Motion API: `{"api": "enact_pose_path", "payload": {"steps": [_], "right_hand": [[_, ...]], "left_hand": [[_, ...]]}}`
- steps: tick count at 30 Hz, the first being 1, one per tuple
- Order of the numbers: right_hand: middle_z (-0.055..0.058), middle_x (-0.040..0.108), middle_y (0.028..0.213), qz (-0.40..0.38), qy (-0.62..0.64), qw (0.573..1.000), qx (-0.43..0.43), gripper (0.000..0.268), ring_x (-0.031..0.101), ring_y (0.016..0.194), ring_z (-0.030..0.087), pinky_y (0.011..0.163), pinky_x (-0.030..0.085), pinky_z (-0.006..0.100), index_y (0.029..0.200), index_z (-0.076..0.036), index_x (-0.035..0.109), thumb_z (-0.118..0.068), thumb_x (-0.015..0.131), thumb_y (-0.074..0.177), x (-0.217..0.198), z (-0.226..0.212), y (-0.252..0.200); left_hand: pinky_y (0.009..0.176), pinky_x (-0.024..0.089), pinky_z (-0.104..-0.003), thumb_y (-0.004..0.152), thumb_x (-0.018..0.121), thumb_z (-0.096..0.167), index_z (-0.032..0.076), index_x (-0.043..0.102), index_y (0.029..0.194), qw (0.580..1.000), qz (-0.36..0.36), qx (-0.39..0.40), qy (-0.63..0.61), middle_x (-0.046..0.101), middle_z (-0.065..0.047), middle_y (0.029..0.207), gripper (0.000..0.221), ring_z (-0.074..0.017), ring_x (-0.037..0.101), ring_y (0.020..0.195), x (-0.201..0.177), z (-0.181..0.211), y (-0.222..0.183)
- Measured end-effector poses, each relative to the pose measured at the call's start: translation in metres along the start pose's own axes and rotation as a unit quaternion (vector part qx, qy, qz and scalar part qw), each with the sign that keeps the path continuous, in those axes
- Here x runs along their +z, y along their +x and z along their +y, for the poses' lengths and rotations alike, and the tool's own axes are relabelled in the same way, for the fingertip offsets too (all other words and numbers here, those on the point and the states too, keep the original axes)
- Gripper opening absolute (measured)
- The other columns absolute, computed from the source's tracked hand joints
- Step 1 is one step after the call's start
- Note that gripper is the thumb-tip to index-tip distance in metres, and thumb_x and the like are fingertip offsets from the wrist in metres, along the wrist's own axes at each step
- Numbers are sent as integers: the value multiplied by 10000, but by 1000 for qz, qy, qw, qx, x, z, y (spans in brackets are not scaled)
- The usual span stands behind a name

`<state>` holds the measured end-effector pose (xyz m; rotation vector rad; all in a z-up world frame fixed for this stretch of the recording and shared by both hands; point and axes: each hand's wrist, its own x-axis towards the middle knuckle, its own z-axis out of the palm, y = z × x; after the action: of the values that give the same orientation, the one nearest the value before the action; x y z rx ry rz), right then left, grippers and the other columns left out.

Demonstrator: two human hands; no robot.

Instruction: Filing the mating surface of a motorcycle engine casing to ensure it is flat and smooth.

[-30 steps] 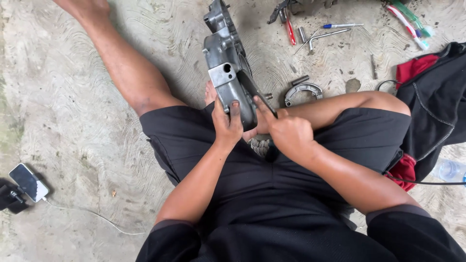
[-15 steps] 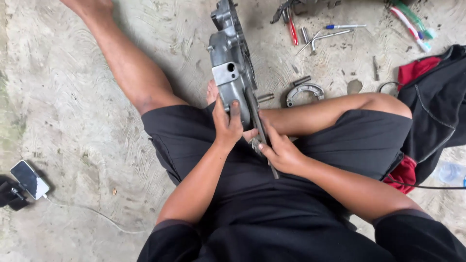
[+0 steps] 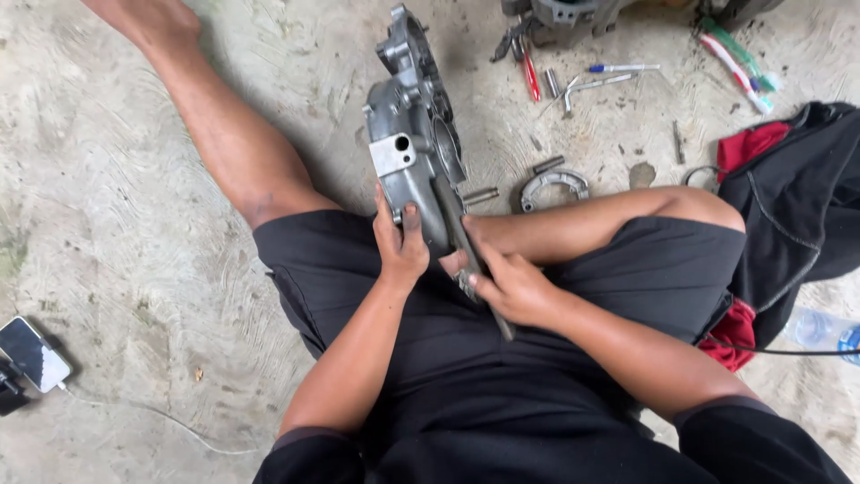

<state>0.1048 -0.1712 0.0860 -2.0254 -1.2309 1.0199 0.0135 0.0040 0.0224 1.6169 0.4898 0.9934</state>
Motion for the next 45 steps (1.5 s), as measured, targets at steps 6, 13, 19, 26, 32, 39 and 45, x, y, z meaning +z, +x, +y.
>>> {"api": "enact_pose_path", "payload": {"steps": [6, 13, 19, 26, 32, 39, 45], "right_hand": [[367, 692, 1040, 25, -20, 999, -37, 700, 704, 899, 511, 687, 613, 559, 1548, -28, 342, -320, 579, 957, 17, 17, 7], [326, 717, 1032, 40, -6, 998, -46, 727, 715, 897, 473, 711, 597, 545, 1603, -145, 287, -345, 531, 949, 20, 35, 16], [380, 693, 1039, 39, -3, 996, -79, 716, 712, 887, 495, 713, 591, 567, 1563, -56, 340, -366, 557, 954, 23, 37, 14], [333, 693, 1135, 32, -21, 992, -122, 725, 734, 895, 441, 662, 629, 487, 1594, -84, 298, -316, 575, 966, 25, 50, 19], [348, 682, 1142, 9, -62, 988, -145, 686, 729, 896, 464, 656, 619, 517, 1573, -53, 293, -334, 538, 997, 22, 36, 18], [324, 669, 1203, -17, -43, 993, -106, 717, 702, 988, 484, 708, 613, 536, 1627, -108, 211, -305, 519, 1010, 21, 39, 20], [314, 673, 1172, 14, -37, 995, -89, 633, 687, 1033, 480, 767, 614, 529, 1526, -106, 460, -368, 638, 977, 15, 29, 21]], "left_hand": [[830, 545, -475, 1097, 445, 221, -86, 534, 1178, 1000, 0, -4, -11, 528, -65, 634, 330, -129, 493, 515, -2, 14, 7], [716, 527, -360, 1106, 430, 268, -68, 522, 1243, 1000, 15, -17, -15, 483, -36, 646, 375, -76, 440, 543, 4, 16, 8], [687, 532, -352, 1093, 432, 235, -52, 561, 1202, 999, 11, -43, -8, 496, -34, 642, 333, -93, 451, 536, -1, 11, 3], [485, 380, -223, 1103, 429, 223, -55, 537, 1306, 997, 28, -63, -16, 472, -17, 589, 361, -41, 350, 474, -2, -10, -4], [515, 414, -243, 1098, 446, 208, -35, 557, 1302, 996, 53, -73, -4, 541, -42, 644, 336, -65, 407, 498, -12, -37, -13], [471, 353, -226, 1106, 450, 262, -21, 581, 1239, 995, 52, -84, -12, 471, -12, 579, 338, -41, 322, 471, -11, -24, -9], [469, 359, -240, 1100, 444, 206, -20, 585, 1201, 995, 54, -82, -15, 502, -54, 566, 285, -60, 367, 462, -6, -5, -2]]}}
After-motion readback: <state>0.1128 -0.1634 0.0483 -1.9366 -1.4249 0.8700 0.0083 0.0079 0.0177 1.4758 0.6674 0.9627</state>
